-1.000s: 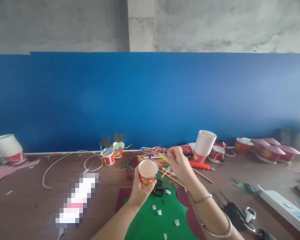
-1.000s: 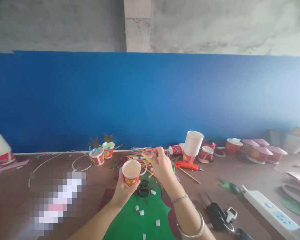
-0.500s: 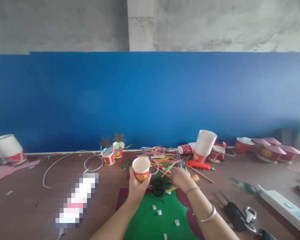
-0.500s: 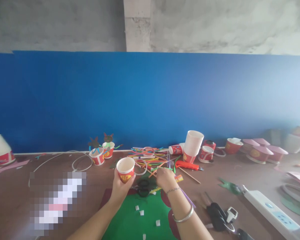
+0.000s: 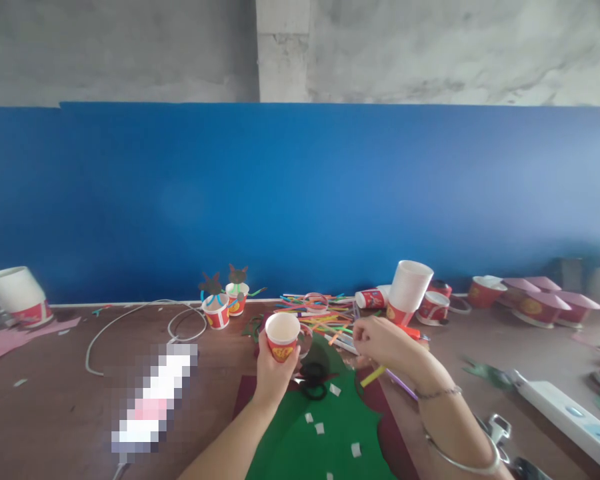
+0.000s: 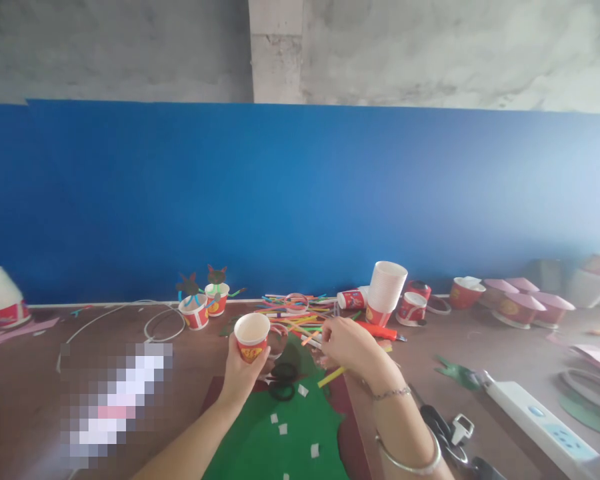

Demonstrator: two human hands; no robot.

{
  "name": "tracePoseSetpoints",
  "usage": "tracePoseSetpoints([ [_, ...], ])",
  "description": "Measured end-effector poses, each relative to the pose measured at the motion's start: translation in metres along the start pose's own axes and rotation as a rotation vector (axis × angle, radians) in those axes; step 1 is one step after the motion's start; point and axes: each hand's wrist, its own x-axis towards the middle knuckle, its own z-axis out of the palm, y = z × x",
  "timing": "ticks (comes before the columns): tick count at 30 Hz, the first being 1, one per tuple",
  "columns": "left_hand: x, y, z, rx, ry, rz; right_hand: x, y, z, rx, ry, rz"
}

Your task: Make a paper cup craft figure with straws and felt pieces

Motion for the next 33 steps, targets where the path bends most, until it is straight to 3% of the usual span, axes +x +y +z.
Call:
tracePoseSetpoints([
  [1,0.000,0.000,0.000,-0.015,-0.010,0.014,-0.004,-0.006,-0.004,0.029,0.062,-0.027],
  [4,0.000,0.001,0.001,-0.046,-0.044,0.033,-0.016,-0.026,-0.009,0.123,0.069,-0.156],
  [7,-0.001,0.002,0.001,-0.062,-0.071,0.038,-0.022,-0.043,-0.001,0.152,0.025,-0.309],
  [10,-0.001,0.000,0.001,-0.060,-0.105,0.052,-0.022,-0.052,0.010,0.119,0.027,-0.367],
  [20,-0.003,-0.004,0.003,-0.048,-0.147,0.132,-0.021,-0.054,0.014,0.061,0.031,-0.358],
  [28,-0.004,-0.002,0.002,0.095,-0.114,0.234,-0.020,-0.055,0.019,-0.054,-0.001,-0.297],
  [30,-0.008,0.003,0.004,0.123,-0.165,0.289,-0.018,-0.056,0.020,-0.077,-0.017,-0.294],
  [33,-0.015,0.010,0.005,0.218,-0.352,0.417,-0.016,-0.060,0.024,-0.122,-0.026,-0.311],
])
